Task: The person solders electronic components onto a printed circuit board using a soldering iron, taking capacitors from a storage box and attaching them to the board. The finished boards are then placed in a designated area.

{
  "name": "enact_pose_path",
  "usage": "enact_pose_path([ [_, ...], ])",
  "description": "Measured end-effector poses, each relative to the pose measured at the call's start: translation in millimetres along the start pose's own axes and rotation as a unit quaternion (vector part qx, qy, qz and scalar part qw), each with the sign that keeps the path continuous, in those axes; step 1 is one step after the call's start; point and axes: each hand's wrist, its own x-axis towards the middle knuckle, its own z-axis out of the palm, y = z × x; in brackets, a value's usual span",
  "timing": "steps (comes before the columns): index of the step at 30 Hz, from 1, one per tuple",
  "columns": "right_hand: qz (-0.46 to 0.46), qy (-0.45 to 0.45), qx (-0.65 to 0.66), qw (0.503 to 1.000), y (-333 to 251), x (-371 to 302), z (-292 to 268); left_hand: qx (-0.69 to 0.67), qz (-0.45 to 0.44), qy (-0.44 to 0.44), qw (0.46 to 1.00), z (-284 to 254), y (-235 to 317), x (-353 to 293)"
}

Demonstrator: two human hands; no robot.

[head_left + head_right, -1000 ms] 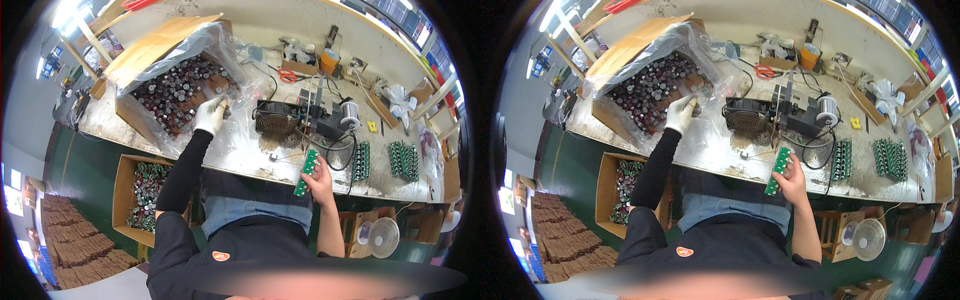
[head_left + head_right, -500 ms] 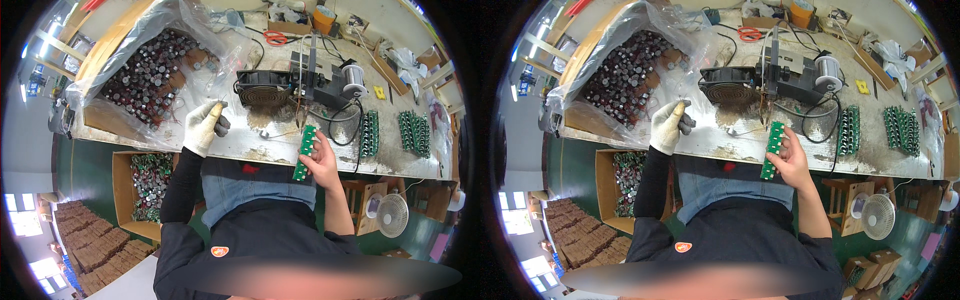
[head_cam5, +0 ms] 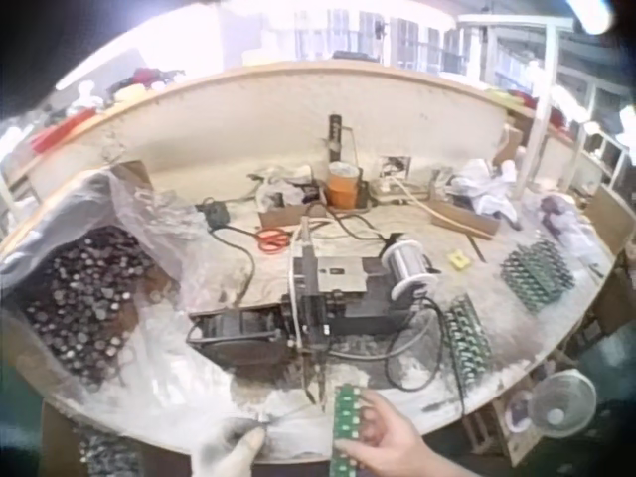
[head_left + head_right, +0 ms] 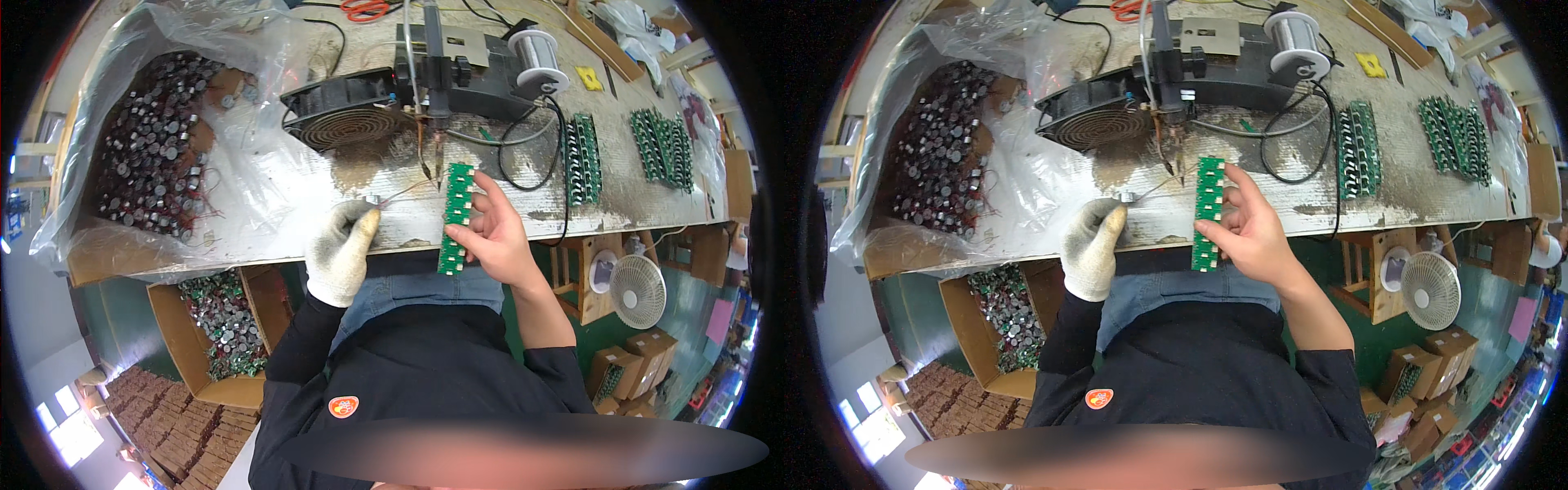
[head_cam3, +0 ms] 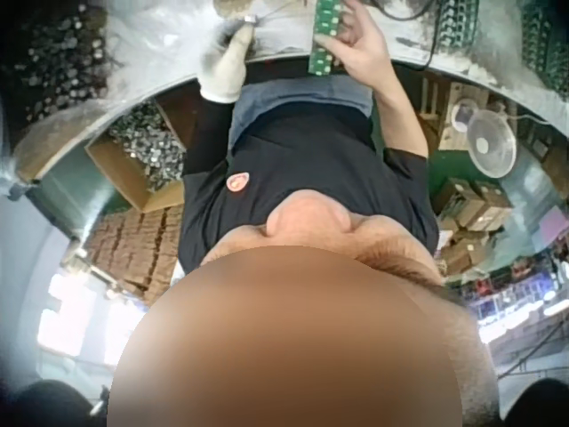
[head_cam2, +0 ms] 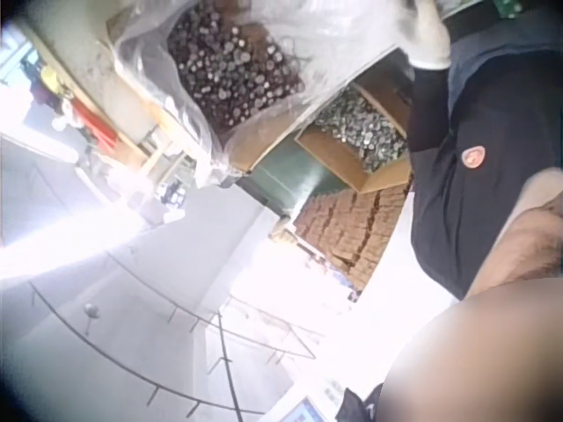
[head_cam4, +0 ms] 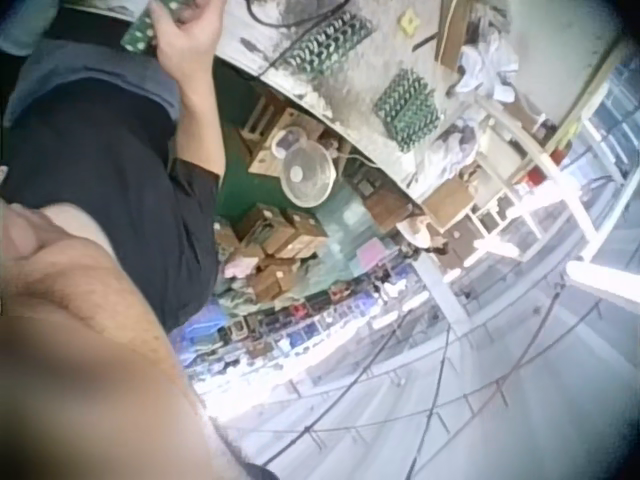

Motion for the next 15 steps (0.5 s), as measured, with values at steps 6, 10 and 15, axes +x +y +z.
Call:
enact_pose_path([
  [6, 0.013, -0.011, 0.029, 0.999, -1, -3, 4, 0.181, 0.139, -0.041, 0.973, 15, -6, 23],
  [10, 0.018, -0.01, 0.043, 0.999, 2, -2, 4, 0.112, 0.096, -0.058, 0.987, 20, 1, 21],
  [15, 0.014, -0.019, 0.035, 0.999, 1, -6, 7, -0.112, -0.1, -0.126, 0.981, 30, 3, 15],
])
